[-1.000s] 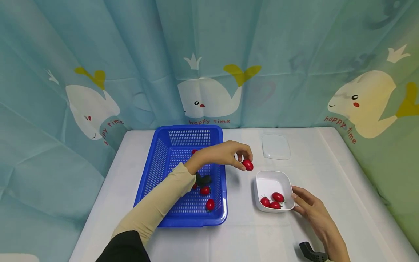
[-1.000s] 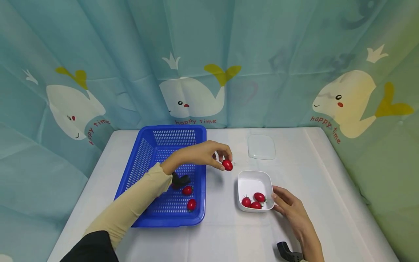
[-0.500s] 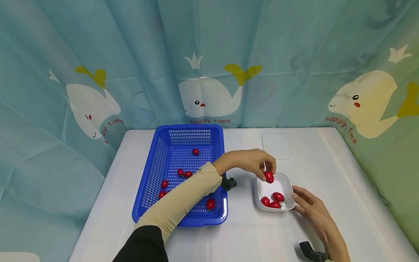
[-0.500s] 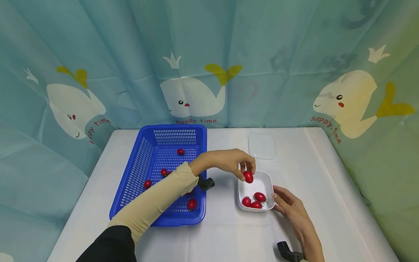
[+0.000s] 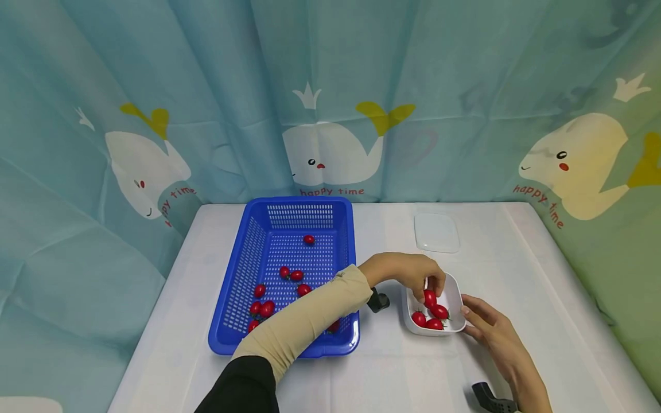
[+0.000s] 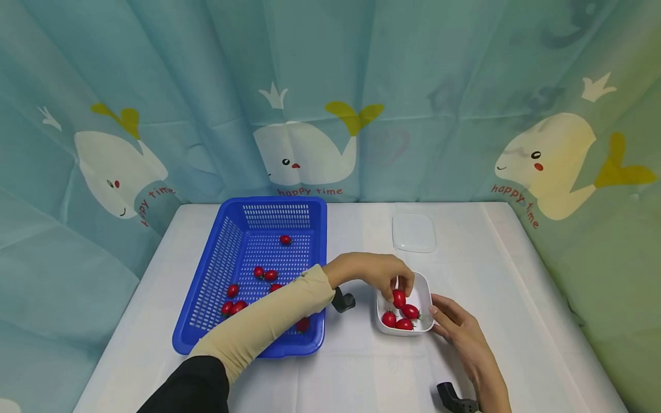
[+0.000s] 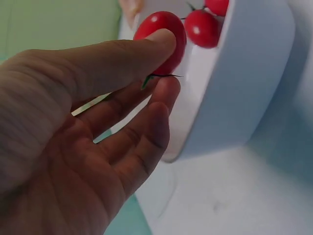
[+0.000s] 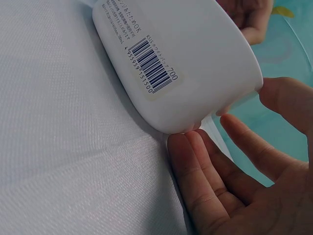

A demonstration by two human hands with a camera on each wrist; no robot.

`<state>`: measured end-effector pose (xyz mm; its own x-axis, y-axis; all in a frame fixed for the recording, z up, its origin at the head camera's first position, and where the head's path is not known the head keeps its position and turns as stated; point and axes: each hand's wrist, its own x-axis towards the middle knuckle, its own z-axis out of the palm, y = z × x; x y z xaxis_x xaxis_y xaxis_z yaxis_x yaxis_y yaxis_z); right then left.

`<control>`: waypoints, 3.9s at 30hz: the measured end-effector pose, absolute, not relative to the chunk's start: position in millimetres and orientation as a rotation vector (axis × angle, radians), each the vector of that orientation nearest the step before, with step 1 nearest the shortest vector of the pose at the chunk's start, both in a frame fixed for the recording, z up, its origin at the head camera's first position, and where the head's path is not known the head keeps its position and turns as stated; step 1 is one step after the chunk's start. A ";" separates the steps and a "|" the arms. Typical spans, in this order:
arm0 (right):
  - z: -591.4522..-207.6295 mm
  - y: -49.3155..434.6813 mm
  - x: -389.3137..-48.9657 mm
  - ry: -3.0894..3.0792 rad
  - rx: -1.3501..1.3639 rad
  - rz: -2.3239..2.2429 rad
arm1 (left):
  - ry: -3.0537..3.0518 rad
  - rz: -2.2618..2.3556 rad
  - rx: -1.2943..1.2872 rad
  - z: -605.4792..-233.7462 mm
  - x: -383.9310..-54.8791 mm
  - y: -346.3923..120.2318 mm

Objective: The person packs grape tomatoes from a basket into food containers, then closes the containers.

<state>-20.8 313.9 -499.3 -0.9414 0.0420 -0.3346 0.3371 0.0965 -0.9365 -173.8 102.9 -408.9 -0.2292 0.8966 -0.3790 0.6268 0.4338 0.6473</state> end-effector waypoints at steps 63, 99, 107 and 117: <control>-498.5 312.4 -21.9 2.171 0.394 -1.847 | 2.352 0.616 1.350 -385.0 -161.3 49.9; -499.0 312.9 -22.7 2.185 0.390 -1.842 | 2.591 0.887 0.783 -390.8 -210.8 -114.9; -498.7 312.1 -22.2 2.192 0.402 -1.812 | 2.623 0.833 0.648 -401.7 -223.8 -130.7; -497.8 312.5 -23.1 2.189 0.421 -1.814 | 2.668 0.648 0.579 -424.2 -231.9 -131.7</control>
